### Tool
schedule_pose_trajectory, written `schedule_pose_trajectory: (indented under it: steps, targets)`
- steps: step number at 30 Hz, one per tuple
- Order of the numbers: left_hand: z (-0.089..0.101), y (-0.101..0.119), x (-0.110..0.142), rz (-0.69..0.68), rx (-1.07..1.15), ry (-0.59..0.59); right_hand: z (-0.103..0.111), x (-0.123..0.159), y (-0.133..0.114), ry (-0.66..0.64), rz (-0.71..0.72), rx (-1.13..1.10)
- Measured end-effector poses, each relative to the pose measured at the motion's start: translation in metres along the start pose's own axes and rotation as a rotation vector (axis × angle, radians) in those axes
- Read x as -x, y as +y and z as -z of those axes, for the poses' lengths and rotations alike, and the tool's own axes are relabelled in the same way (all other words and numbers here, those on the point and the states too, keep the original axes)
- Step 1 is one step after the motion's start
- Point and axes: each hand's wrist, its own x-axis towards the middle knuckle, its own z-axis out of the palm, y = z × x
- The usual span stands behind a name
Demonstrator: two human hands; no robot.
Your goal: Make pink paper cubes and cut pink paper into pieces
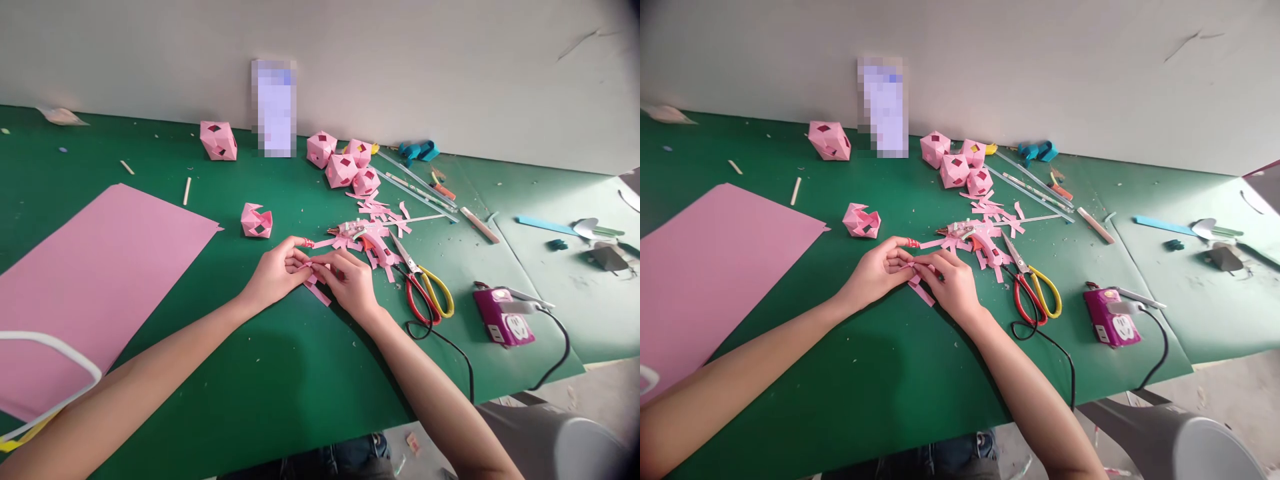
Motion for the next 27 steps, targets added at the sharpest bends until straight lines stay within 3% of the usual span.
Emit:
schedule_pose_trajectory:
  steps: [9, 15, 27]
  targets:
    - [0.000, -0.002, 0.000, -0.009, -0.013, -0.064, -0.005, 0.002, -0.004, -0.007, -0.022, -0.014]
    - [0.001, 0.000, 0.001, -0.008, -0.015, -0.083, -0.002, 0.001, 0.000, -0.070, 0.047, -0.057]
    - [0.004, 0.000, -0.002, 0.057, 0.037, -0.140, -0.010, 0.001, 0.001, -0.066, 0.157, 0.132]
